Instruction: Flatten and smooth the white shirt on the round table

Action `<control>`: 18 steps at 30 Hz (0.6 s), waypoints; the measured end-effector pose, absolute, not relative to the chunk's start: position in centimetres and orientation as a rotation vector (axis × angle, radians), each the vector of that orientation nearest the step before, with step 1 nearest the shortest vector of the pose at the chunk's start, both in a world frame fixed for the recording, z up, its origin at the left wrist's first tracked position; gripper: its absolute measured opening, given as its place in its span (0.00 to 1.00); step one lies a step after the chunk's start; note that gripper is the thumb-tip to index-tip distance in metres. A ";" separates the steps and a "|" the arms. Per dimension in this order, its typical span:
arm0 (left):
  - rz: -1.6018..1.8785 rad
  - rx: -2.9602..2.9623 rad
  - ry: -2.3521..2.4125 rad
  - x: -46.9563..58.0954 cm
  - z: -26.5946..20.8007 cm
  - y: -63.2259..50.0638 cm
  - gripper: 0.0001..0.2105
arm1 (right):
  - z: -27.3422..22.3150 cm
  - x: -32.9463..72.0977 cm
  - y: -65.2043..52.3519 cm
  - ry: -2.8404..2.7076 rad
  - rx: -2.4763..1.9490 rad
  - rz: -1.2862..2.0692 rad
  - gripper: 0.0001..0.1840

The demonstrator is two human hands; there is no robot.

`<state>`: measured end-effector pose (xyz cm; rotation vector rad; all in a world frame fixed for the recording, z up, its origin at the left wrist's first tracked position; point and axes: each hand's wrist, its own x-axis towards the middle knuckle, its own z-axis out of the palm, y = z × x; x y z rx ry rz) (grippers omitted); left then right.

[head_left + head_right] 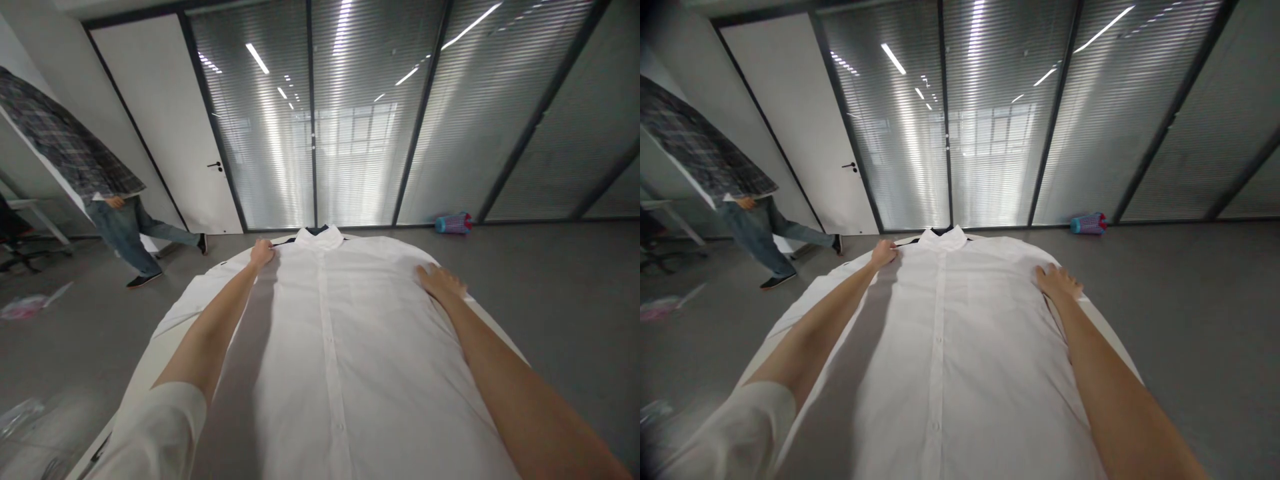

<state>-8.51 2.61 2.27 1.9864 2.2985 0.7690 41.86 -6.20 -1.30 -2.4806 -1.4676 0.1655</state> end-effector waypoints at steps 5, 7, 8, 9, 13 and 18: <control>0.793 1.897 2.437 -8.1 1.3 2.2 0.10 | -1.0 41.7 -6.4 -1.458 -2.481 0.175 0.37; 0.761 1.876 2.453 -7.6 1.1 1.9 0.11 | -0.9 41.6 -6.5 -1.464 -2.477 0.178 0.37; 0.759 1.872 2.459 -7.2 1.1 1.7 0.12 | -0.8 41.5 -6.6 -1.468 -2.476 0.180 0.37; 0.772 1.893 2.464 -6.7 1.1 1.4 0.14 | -0.8 41.4 -6.7 -1.472 -2.476 0.182 0.37; 0.703 2.273 2.313 -3.9 1.4 0.2 0.19 | -0.7 41.2 -6.8 -1.461 -2.481 0.173 0.36; 0.219 2.420 1.956 -1.8 -0.4 -1.0 0.29 | -1.0 41.5 -6.5 -1.458 -2.466 0.162 0.37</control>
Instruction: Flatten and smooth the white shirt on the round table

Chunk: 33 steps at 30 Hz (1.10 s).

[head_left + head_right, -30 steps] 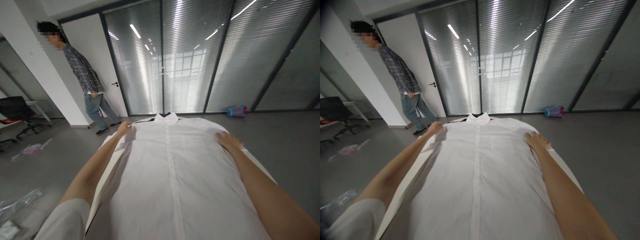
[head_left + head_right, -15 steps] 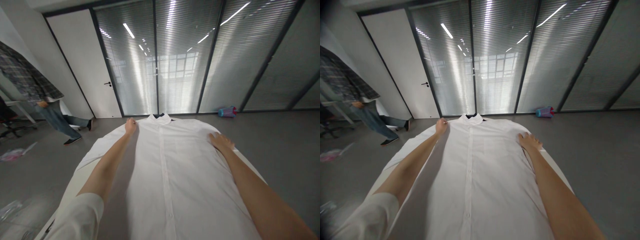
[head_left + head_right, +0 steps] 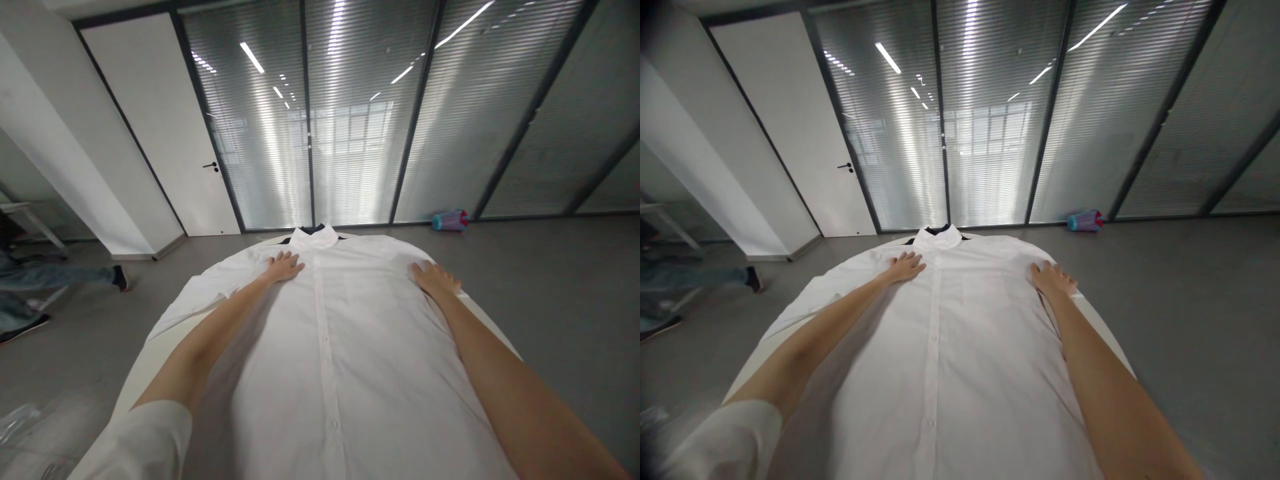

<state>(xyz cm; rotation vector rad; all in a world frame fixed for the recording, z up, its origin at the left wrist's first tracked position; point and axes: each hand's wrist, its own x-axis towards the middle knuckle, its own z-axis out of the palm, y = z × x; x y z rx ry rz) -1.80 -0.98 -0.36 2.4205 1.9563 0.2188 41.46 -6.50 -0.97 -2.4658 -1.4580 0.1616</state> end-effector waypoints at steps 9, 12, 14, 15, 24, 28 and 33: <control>0.166 2.411 1.955 -2.2 -0.4 -2.8 0.32 | -1.2 41.7 -6.4 -1.438 -2.455 0.148 0.35; 0.067 2.366 1.889 -2.6 -0.4 -3.5 0.35 | 0.6 40.5 -6.5 -1.449 -2.487 0.064 0.31; 0.070 2.364 1.834 -3.0 -0.3 -3.7 0.36 | 2.1 38.5 -6.6 -1.582 -2.367 -0.100 0.29; 0.086 2.375 1.814 -3.2 -0.1 -3.8 0.35 | 2.6 37.1 -6.6 -1.693 -2.249 -0.171 0.29; 0.172 2.294 2.041 -11.1 1.0 -5.9 0.30 | -0.8 27.3 -8.0 -2.400 -1.884 -0.079 0.37; 0.174 2.279 2.042 -13.9 0.3 -7.1 0.28 | -1.1 29.0 -7.5 -2.349 -2.020 -0.021 0.39; 0.226 2.267 2.176 -11.3 0.8 -7.7 0.26 | -1.1 29.7 -7.4 -2.350 -2.028 -0.083 0.39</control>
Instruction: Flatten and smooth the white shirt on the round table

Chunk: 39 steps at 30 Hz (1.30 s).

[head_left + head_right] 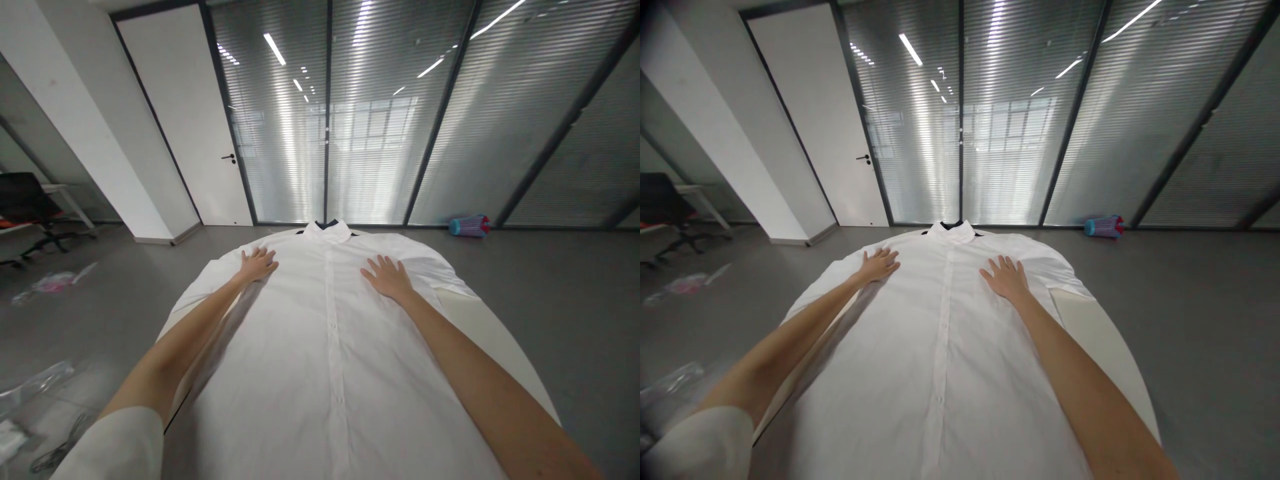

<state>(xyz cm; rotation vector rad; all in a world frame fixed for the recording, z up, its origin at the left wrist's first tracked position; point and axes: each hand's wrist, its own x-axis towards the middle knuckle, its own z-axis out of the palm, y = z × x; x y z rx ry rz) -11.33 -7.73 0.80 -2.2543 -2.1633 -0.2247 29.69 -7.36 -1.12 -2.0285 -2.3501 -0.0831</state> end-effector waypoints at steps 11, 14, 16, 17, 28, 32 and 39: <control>-0.259 -2.470 -1.909 -2.7 -1.7 -11.4 0.29 | -1.5 29.5 -7.6 -2.353 -1.982 -0.158 0.37; -0.259 -2.459 -1.905 -3.0 -1.8 -11.3 0.28 | -1.7 29.5 -7.5 -2.354 -1.982 -0.195 0.36; -0.261 -2.462 -1.899 -3.1 -1.7 -11.3 0.28 | -1.8 29.5 -7.5 -2.353 -1.981 -0.204 0.36; -0.263 -2.462 -1.899 -3.1 -1.7 -11.3 0.28 | -1.8 29.5 -7.5 -2.352 -1.983 -0.203 0.36; -0.289 -2.473 -1.889 -3.1 -1.8 -11.3 0.27 | -0.3 28.2 -8.3 -2.290 -1.869 -0.263 0.37; -0.297 -2.470 -1.880 -3.1 -1.9 -11.2 0.27 | -0.6 27.7 -8.3 -2.456 -1.765 -0.152 0.38; -0.290 -2.482 -1.892 -3.1 -1.8 -11.3 0.27 | -0.6 30.9 -7.1 -2.204 -2.186 -0.015 0.39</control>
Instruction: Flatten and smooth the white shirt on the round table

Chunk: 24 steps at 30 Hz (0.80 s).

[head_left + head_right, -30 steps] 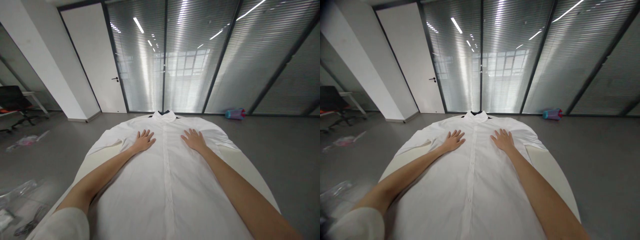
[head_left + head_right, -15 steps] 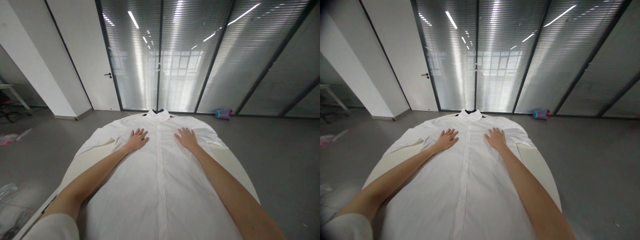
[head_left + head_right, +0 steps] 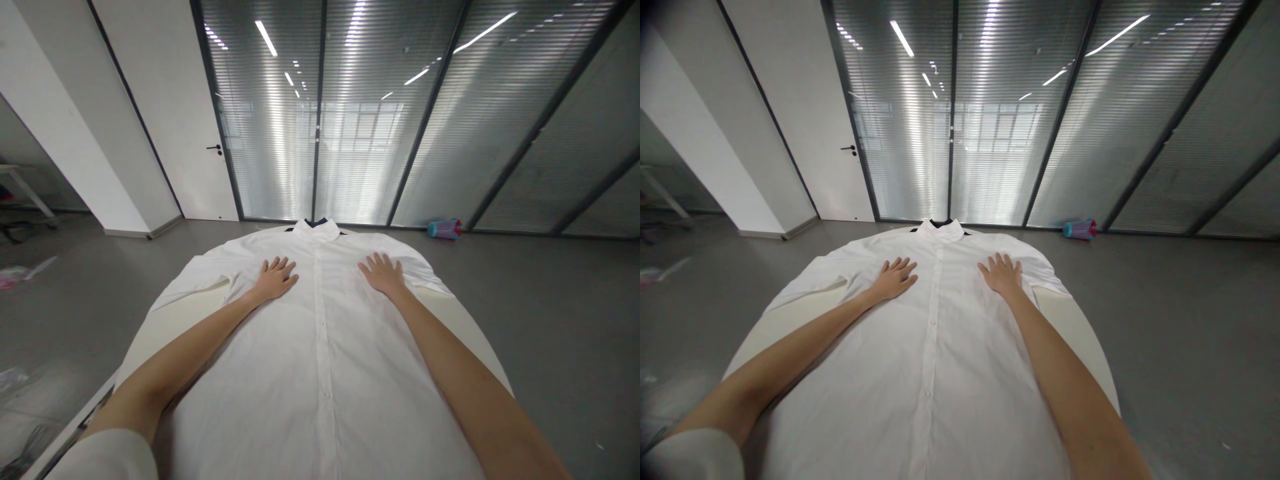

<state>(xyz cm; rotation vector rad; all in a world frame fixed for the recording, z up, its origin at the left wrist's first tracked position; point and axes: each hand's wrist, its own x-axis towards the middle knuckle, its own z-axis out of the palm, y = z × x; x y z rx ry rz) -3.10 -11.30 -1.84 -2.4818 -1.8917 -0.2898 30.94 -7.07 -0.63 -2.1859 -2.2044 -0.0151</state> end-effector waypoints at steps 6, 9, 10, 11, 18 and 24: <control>-0.304 -2.484 -1.874 -3.1 -1.9 -11.4 0.27 | -0.8 31.7 -7.1 -2.184 -2.197 -0.074 0.40; -0.315 -2.479 -1.861 -3.2 -1.9 -11.3 0.27 | -0.2 30.8 -7.4 -2.165 -2.176 -0.122 0.39; -0.317 -2.477 -1.859 -3.2 -1.9 -11.3 0.27 | 0.1 30.1 -7.6 -2.168 -2.139 -0.124 0.39; -0.319 -2.475 -1.859 -3.2 -1.9 -11.4 0.27 | 0.4 29.3 -7.8 -2.189 -2.078 -0.108 0.40; -0.314 -2.474 -1.859 -3.1 -1.8 -11.4 0.27 | -0.1 23.6 -10.3 -2.630 -1.605 0.175 0.41; -0.335 -2.482 -1.835 -3.3 -1.6 -11.5 0.26 | -0.2 28.8 -7.8 -2.411 -1.834 -0.022 0.37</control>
